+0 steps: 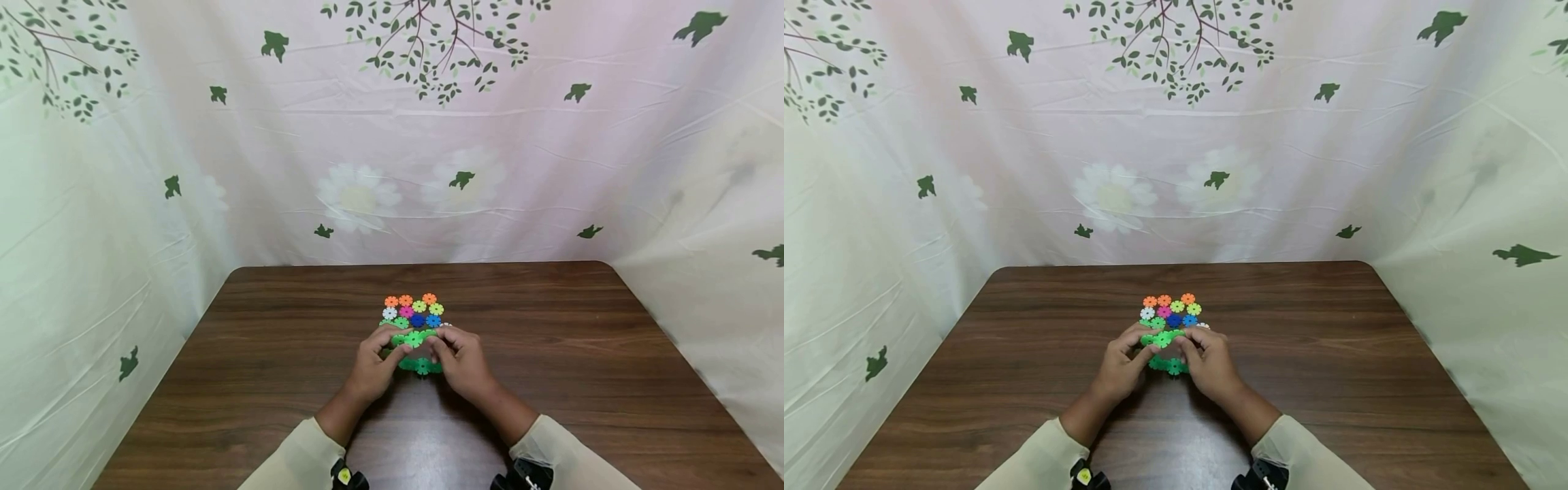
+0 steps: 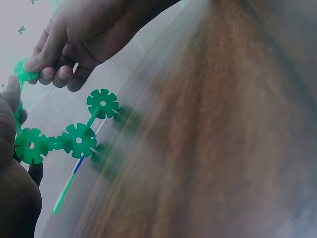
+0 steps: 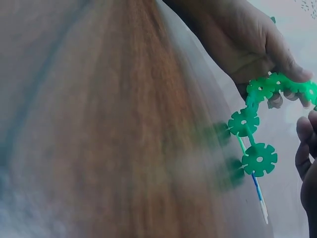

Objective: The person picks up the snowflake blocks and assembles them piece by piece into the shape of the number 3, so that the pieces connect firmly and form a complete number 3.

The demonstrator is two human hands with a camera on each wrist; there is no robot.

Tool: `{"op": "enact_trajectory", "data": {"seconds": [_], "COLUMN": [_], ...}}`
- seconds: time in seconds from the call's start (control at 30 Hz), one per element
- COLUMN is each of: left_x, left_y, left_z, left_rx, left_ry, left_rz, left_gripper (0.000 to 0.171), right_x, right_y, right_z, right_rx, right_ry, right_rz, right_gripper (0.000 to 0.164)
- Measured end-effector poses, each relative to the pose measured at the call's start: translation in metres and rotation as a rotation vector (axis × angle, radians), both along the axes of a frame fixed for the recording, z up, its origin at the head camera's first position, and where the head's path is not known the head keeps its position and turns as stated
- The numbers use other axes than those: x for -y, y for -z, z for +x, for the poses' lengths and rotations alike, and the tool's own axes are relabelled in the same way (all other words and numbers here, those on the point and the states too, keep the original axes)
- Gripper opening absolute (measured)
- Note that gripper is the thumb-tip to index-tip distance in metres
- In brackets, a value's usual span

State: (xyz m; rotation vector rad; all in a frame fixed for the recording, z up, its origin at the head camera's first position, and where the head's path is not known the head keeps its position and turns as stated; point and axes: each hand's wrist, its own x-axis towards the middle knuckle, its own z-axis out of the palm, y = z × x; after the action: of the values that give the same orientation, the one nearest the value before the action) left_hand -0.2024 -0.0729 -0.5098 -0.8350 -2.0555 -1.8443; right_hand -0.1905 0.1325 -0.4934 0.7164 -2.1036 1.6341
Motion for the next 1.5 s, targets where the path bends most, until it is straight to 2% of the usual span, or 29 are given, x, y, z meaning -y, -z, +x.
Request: {"op": "enact_trajectory", "data": {"seconds": [0.3, 0.5, 0.6, 0.87, 1.07, 1.27, 1.5], "left_x": [0.0, 0.0, 0.0, 0.001, 0.003, 0.002, 0.011], "left_y": [0.0, -0.004, -0.004, -0.003, -0.006, -0.007, -0.005], "left_z": [0.002, 0.004, 0.004, 0.003, 0.002, -0.001, -0.008], "left_rx": [0.003, 0.113, 0.135, 0.135, 0.153, 0.147, 0.126], "left_ry": [-0.004, 0.044, 0.053, 0.007, -0.031, -0.063, -0.159], "left_rz": [-0.02, -0.006, 0.009, 0.04, 0.071, 0.093, 0.131], "left_gripper": [0.024, 0.034, 0.037, 0.035, 0.034, 0.032, 0.031], "right_x": [0.003, 0.003, 0.003, 0.002, 0.0, -0.004, -0.006], "right_y": [0.001, 0.002, 0.002, 0.003, 0.006, 0.011, 0.016], "right_z": [0.002, 0.001, 0.001, 0.0, -0.002, -0.011, -0.027], "right_rx": [0.006, 0.022, 0.025, 0.04, 0.054, 0.045, 0.039], "right_ry": [0.017, 0.023, 0.008, -0.018, -0.01, 0.038, 0.132], "right_rz": [0.0, 0.012, 0.013, 0.01, 0.02, 0.019, 0.009], "right_gripper": [0.019, 0.014, 0.012, 0.007, 0.014, 0.016, 0.014]}}
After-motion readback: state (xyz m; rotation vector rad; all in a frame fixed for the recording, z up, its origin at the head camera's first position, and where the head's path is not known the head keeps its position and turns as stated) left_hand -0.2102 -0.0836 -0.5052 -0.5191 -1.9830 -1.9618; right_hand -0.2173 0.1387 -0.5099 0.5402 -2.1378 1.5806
